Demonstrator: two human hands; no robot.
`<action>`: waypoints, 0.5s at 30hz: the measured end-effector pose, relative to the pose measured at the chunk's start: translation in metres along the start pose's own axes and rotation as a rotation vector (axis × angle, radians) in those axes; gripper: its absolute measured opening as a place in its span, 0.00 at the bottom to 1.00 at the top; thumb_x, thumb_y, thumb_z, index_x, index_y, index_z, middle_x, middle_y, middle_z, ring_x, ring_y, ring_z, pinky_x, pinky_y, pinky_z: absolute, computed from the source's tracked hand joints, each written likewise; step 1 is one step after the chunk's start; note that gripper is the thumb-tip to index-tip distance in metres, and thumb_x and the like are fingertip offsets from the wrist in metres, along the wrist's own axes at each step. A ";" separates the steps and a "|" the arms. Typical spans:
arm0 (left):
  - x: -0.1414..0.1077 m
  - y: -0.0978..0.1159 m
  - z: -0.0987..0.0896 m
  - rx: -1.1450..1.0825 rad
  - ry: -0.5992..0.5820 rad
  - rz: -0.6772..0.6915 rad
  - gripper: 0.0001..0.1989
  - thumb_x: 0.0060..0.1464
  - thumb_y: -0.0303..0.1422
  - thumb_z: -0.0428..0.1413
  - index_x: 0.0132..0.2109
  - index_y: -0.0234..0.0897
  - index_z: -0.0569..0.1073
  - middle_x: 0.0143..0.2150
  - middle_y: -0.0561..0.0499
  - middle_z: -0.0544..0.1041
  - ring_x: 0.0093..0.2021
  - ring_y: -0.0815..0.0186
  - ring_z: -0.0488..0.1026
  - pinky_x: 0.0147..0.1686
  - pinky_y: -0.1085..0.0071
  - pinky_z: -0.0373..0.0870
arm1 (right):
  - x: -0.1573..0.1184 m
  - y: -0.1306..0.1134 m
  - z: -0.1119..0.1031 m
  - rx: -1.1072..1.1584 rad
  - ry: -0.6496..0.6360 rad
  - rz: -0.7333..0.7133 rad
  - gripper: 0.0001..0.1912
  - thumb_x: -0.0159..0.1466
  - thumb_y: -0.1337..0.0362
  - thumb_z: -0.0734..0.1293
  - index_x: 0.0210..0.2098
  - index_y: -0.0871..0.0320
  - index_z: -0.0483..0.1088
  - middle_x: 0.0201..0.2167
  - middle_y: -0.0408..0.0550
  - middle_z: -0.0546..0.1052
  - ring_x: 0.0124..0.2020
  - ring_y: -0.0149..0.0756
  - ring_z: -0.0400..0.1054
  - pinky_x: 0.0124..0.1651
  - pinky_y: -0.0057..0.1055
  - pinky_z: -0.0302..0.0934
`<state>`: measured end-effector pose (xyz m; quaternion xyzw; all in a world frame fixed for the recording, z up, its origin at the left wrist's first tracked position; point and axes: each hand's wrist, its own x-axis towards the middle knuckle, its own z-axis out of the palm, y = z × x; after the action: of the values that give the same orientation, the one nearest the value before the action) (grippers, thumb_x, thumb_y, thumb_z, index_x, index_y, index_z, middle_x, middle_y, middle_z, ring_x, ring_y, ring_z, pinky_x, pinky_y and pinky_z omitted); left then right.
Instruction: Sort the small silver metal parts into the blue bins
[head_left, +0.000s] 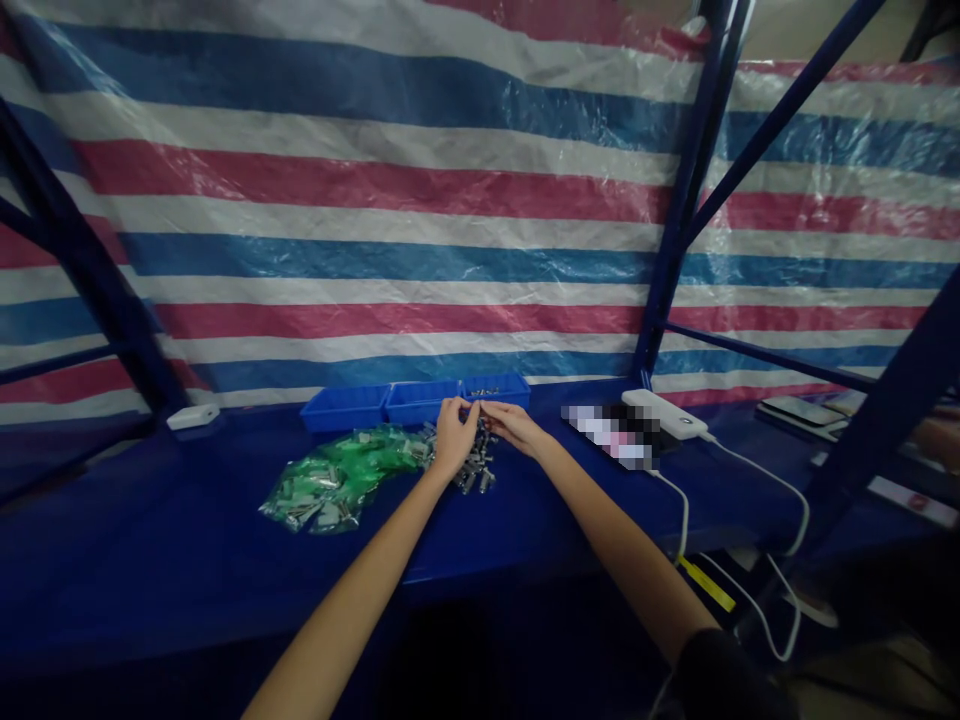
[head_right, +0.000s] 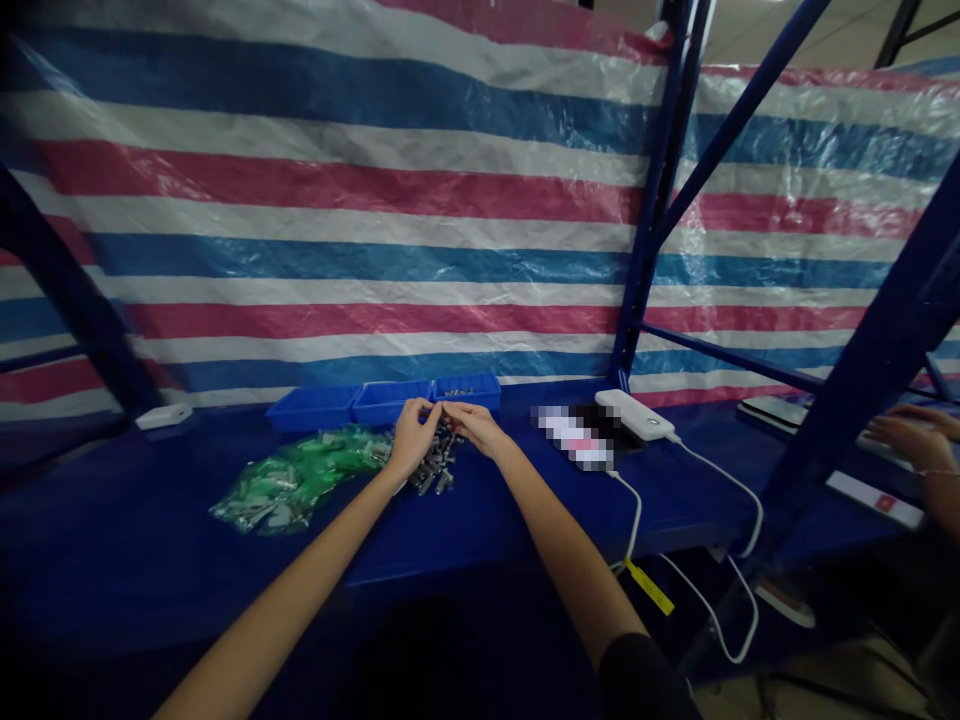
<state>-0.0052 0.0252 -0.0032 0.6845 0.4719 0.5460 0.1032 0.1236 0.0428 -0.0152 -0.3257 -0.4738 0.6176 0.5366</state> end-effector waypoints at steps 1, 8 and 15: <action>0.000 -0.001 0.000 0.022 -0.015 -0.010 0.09 0.54 0.34 0.50 0.27 0.37 0.68 0.31 0.51 0.66 0.33 0.68 0.67 0.40 0.69 0.65 | 0.001 0.000 -0.002 -0.042 0.044 -0.011 0.12 0.50 0.59 0.71 0.32 0.59 0.75 0.27 0.43 0.75 0.27 0.25 0.66 0.36 0.22 0.61; 0.008 -0.008 -0.004 0.022 0.061 -0.146 0.06 0.53 0.32 0.49 0.36 0.37 0.70 0.35 0.50 0.69 0.30 0.69 0.66 0.39 0.69 0.64 | 0.007 -0.003 -0.024 -0.483 0.407 -0.117 0.13 0.46 0.58 0.72 0.27 0.60 0.75 0.24 0.46 0.77 0.26 0.32 0.70 0.32 0.27 0.66; 0.006 -0.009 0.000 -0.002 0.022 -0.165 0.07 0.49 0.28 0.49 0.38 0.36 0.69 0.32 0.51 0.69 0.32 0.68 0.67 0.39 0.70 0.64 | 0.024 -0.016 -0.014 -0.161 0.230 -0.227 0.25 0.52 0.62 0.70 0.49 0.59 0.67 0.38 0.48 0.77 0.41 0.35 0.72 0.45 0.31 0.67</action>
<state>-0.0105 0.0347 -0.0051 0.6371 0.5274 0.5435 0.1432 0.1371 0.0689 -0.0027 -0.3804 -0.4909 0.4718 0.6259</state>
